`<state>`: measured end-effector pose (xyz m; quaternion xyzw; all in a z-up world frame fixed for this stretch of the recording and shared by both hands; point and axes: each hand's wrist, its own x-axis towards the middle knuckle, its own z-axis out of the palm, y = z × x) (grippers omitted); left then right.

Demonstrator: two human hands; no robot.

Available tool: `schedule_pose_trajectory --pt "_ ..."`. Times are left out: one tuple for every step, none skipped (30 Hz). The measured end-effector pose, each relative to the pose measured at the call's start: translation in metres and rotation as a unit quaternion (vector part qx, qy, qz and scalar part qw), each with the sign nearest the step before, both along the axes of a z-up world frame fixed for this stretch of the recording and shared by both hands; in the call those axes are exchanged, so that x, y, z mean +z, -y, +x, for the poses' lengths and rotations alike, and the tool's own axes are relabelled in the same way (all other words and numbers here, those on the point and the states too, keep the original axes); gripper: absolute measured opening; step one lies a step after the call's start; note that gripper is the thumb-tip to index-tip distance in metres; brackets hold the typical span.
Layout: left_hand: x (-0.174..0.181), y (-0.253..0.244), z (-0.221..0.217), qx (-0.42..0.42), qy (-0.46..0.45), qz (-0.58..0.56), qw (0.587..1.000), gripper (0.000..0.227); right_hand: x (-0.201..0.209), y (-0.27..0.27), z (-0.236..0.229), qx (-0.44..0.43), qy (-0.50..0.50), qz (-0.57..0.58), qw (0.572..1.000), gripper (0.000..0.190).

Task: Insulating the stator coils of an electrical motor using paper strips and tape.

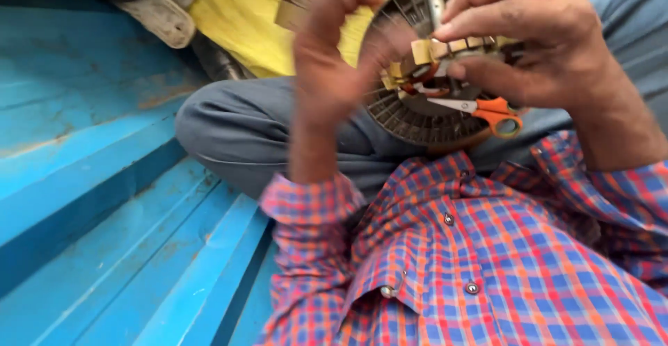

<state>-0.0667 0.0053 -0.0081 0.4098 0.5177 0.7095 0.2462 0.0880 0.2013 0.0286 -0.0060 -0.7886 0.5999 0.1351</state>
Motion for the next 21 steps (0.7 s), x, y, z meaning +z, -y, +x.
schedule_pose_trajectory --pt "0.002 0.002 0.013 0.003 0.031 0.002 1.0 0.043 0.005 -0.001 -0.001 0.008 -0.032 0.143 0.989 0.038" --pt "0.0 0.0 0.018 0.006 0.027 0.004 1.0 0.043 0.006 -0.002 -0.002 0.01 -0.037 0.144 0.989 0.038" --pt "-0.003 0.0 0.027 -0.001 0.005 -0.019 1.0 0.052 0.006 0.0 0.002 -0.006 -0.031 0.141 0.989 0.036" --pt "-0.005 0.001 0.035 -0.008 -0.017 -0.041 0.999 0.063 0.007 0.002 0.006 -0.021 -0.026 0.138 0.99 0.034" --pt "-0.004 0.0 0.036 -0.007 -0.019 -0.04 0.999 0.063 0.001 0.0 0.01 -0.02 -0.028 0.139 0.99 0.034" --pt "-0.003 -0.002 0.036 0.013 -0.078 -0.049 0.996 0.064 -0.004 -0.003 0.014 -0.024 -0.042 0.148 0.988 0.034" --pt "-0.001 -0.003 0.035 0.031 -0.137 -0.056 0.989 0.065 -0.009 -0.005 0.018 -0.028 -0.056 0.158 0.986 0.034" --pt "0.002 -0.004 0.034 0.032 -0.14 -0.055 0.988 0.065 -0.014 -0.005 0.022 -0.029 -0.059 0.159 0.985 0.034" --pt "0.005 -0.005 0.033 0.054 -0.207 -0.059 0.975 0.062 -0.017 -0.005 0.025 -0.04 -0.057 0.14 0.988 0.031" --pt "0.008 -0.006 0.032 0.076 -0.272 -0.064 0.957 0.06 -0.022 -0.006 0.028 -0.051 -0.055 0.119 0.99 0.029" --pt "0.009 -0.007 0.032 0.075 -0.274 -0.063 0.957 0.06 -0.015 -0.003 0.023 -0.052 -0.057 0.12 0.99 0.029" --pt "0.008 -0.008 0.032 0.081 -0.262 -0.065 0.959 0.059 -0.008 0.0 0.018 -0.056 -0.064 0.097 0.992 0.034" --pt "0.008 -0.008 0.034 0.087 -0.248 -0.068 0.962 0.059 -0.001 0.004 0.013 -0.059 -0.069 0.073 0.993 0.039" --pt "0.008 -0.008 0.034 0.085 -0.248 -0.067 0.963 0.059 0.005 0.005 0.011 -0.061 -0.068 0.073 0.993 0.039" --pt "0.008 -0.008 0.035 0.08 -0.208 -0.061 0.973 0.058 0.01 0.006 0.009 -0.052 -0.063 0.132 0.988 0.037" --pt "0.008 -0.008 0.035 0.074 -0.167 -0.056 0.982 0.058 0.016 0.008 0.006 -0.043 -0.057 0.191 0.979 0.034" --pt "0.007 -0.009 0.036 0.075 -0.168 -0.055 0.981 0.058 0.011 0.005 0.008 -0.042 -0.059 0.192 0.979 0.034" --pt "0.006 -0.009 0.036 0.066 -0.166 -0.051 0.983 0.058 0.007 0.003 0.01 -0.043 -0.061 0.192 0.979 0.032" --pt "0.005 -0.009 0.036 0.058 -0.165 -0.048 0.983 0.057 0.002 0.002 0.012 -0.043 -0.064 0.19 0.979 0.03" --pt "0.004 -0.008 0.035 0.061 -0.166 -0.049 0.983 0.057 -0.005 0.0 0.014 -0.041 -0.066 0.19 0.979 0.03" --pt "0.001 -0.007 0.035 0.05 -0.169 -0.054 0.983 0.054 -0.012 -0.002 0.018 -0.043 -0.07 0.149 0.985 0.029"
